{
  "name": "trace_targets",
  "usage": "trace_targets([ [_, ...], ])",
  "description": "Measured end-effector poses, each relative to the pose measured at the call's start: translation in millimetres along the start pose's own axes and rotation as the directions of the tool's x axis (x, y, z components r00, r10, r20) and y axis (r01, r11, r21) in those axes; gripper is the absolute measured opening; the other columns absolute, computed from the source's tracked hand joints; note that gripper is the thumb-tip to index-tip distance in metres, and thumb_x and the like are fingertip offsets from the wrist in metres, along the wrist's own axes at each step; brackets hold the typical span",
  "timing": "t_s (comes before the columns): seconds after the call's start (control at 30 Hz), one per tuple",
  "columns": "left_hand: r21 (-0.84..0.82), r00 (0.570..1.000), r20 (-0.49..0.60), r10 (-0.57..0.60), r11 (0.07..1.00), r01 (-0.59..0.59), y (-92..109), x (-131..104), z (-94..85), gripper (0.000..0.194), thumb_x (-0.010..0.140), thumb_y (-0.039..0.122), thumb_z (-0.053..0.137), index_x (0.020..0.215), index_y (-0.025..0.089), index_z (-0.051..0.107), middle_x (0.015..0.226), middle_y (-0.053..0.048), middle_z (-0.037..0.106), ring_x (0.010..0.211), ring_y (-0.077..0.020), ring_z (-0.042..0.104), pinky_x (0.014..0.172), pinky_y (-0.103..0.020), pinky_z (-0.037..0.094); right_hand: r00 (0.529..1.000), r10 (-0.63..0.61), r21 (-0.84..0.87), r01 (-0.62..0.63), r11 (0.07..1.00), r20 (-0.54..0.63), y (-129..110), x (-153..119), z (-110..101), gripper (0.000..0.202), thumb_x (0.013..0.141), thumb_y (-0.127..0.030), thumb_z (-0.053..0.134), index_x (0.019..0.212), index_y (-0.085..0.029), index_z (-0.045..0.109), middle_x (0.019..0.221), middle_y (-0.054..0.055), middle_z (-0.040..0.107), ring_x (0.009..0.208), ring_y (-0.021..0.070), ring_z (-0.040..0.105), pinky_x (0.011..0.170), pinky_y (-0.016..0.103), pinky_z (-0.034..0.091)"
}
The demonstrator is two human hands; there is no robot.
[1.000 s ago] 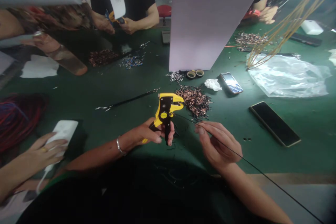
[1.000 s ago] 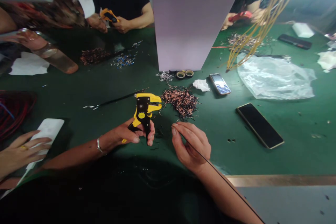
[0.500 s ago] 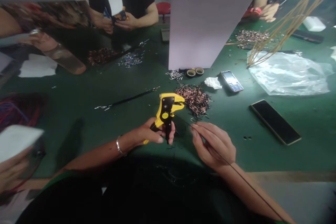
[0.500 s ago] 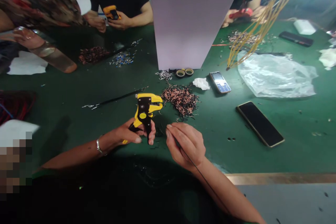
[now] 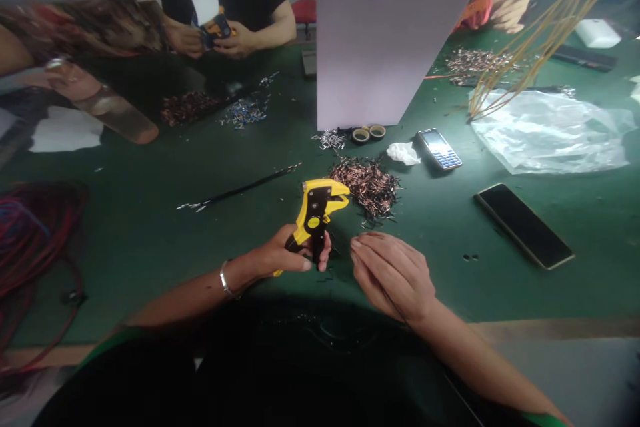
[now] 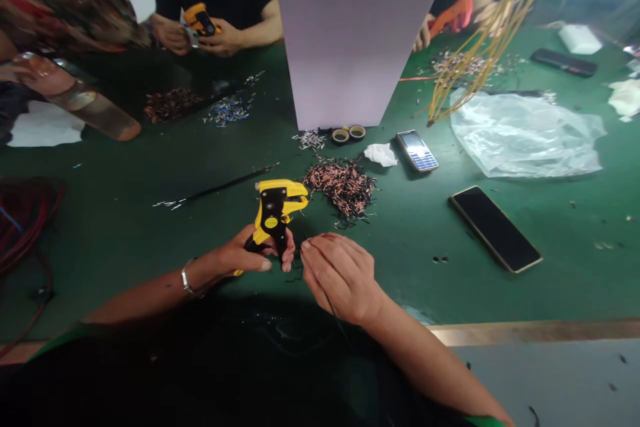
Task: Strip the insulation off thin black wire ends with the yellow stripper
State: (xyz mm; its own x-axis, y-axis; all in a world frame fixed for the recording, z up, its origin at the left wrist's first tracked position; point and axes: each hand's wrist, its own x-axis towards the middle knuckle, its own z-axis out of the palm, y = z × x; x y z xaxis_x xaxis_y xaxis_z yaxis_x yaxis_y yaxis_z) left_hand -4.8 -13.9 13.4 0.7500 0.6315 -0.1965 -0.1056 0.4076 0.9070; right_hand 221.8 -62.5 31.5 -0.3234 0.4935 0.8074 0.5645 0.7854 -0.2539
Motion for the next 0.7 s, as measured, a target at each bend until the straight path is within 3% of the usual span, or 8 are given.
trace_targets([
  [0.27, 0.064, 0.996, -0.084, 0.026, 0.998, -0.021, -1.8, 1.7, 1.9, 0.026, 0.066, 0.016, 0.07, 0.091, 0.014, 0.062, 0.078, -0.003, 0.065, 0.07, -0.0163, 0.064, 0.07, -0.032, 0.05, 1.0, -0.026, 0.0, 0.026, 1.0, 0.012, 1.0, -0.8, 1.6, 0.022, 0.084, -0.004, 0.064, 0.105, -0.011, 0.067, 0.085, 0.013, 0.078, 0.075, 0.0211, 0.075, 0.073, 0.036, 0.068],
  [0.47, 0.235, 0.985, -0.141, 0.098, 0.97, -0.063, -3.9, 0.9, 4.2, 0.018, 0.072, 0.019, 0.068, 0.088, 0.013, 0.061, 0.073, -0.002, 0.065, 0.066, -0.0152, 0.062, 0.069, -0.031, 0.051, 1.0, -0.016, 0.012, 0.015, 1.0, 0.023, 1.5, -0.7, 3.3, 0.023, 0.084, -0.005, 0.064, 0.106, -0.012, 0.068, 0.086, 0.012, 0.078, 0.076, 0.0214, 0.075, 0.072, 0.037, 0.068],
  [0.7, 0.332, 0.97, -0.219, 0.101, 0.943, -0.023, -6.4, 0.7, 5.9, 0.013, 0.075, 0.021, 0.068, 0.083, 0.015, 0.059, 0.065, 0.0, 0.065, 0.058, -0.0129, 0.062, 0.064, -0.029, 0.052, 1.0, 0.008, 0.027, -0.008, 1.0, 0.005, 2.9, -5.3, 7.4, 0.027, 0.085, -0.007, 0.064, 0.111, -0.014, 0.068, 0.088, 0.01, 0.078, 0.076, 0.0209, 0.074, 0.072, 0.037, 0.068],
])
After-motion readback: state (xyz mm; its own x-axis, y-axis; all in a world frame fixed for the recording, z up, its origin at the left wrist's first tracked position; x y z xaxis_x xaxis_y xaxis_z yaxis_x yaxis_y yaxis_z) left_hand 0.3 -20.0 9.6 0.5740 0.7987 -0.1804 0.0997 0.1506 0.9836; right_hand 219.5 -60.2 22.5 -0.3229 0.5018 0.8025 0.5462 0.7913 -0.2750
